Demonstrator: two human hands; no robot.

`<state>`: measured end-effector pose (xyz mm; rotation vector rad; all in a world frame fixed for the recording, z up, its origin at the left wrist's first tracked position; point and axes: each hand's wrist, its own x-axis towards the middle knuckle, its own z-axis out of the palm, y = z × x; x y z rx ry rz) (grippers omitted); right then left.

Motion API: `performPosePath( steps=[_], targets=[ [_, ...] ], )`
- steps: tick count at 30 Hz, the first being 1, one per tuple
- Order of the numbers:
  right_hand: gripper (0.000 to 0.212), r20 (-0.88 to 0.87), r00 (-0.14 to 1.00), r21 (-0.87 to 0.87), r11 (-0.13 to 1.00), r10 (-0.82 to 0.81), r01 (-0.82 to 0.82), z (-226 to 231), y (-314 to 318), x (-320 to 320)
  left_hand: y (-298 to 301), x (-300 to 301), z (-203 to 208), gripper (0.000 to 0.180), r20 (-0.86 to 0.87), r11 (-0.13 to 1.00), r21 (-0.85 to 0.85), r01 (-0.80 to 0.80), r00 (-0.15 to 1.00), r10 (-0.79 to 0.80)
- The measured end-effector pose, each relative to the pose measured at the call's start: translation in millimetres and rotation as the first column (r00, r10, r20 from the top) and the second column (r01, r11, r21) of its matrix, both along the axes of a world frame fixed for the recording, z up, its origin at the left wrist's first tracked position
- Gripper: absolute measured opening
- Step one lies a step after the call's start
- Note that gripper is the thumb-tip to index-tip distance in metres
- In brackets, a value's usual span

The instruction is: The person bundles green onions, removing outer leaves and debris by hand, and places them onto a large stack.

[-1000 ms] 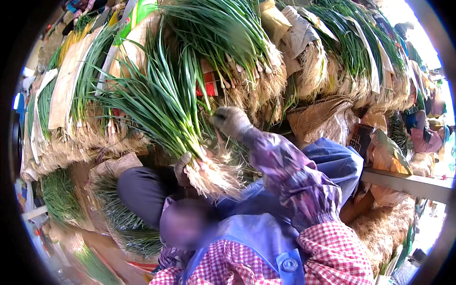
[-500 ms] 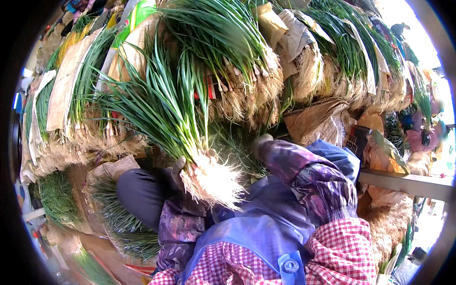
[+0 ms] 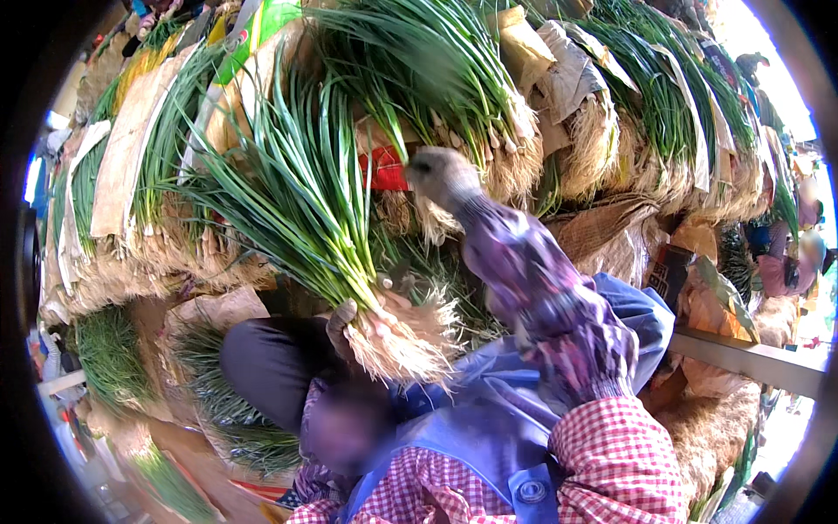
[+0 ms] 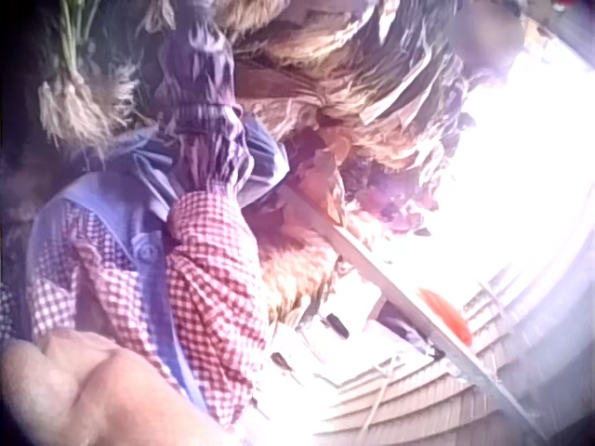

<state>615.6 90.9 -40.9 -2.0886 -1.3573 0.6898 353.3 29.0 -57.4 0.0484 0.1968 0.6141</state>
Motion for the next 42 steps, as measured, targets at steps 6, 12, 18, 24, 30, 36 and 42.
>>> performPosePath(
  steps=[6, 12, 18, 24, 30, 36, 42],
  targets=[
    [0.03, -0.705, 0.708, -0.135, 0.972, 0.042, -0.192, 1, -71, -55, 0, 9, -5, 0.051, 0.029, 0.998, -0.042, 0.048, 0.999, -0.046],
    [0.02, 0.104, 0.994, 0.271, 0.963, -0.018, -0.01, -29, -56, -69, 9, 3, -1, 0.053, 0.071, 0.994, -0.034, 0.103, 0.992, -0.101],
    [0.028, -0.765, 0.62, -0.203, 0.979, -0.175, 0.025, -17, -72, -48, 3, 5, 10, 0.056, 0.072, 0.996, -0.076, 0.052, 0.996, -0.046],
    [0.018, -0.228, 0.972, 0.26, 0.959, -0.052, 0.113, -36, -52, -80, -1, 0, 4, 0.054, -0.009, 0.998, -0.057, -0.039, 0.999, 0.039],
    [0.016, 0.249, 0.798, -0.699, 0.672, 0.549, -0.244, -21, -66, -25, -3, 6, 27, 0.062, 0.077, 0.989, -0.144, -0.031, 0.996, 0.043],
    [0.024, 0.44, 0.87, -0.349, 0.935, 0.222, -0.062, -9, -6, -17, 0, -5, 2, 0.06, 0.067, 0.997, -0.069, -0.018, 0.997, 0.022],
    [0.035, 0.023, 1.0, -0.192, 0.981, 0.004, 0.001, -10, 41, -1, 6, -1, -1, 0.06, 0.116, 0.999, -0.006, 0.035, 0.993, -0.034]
  ],
)
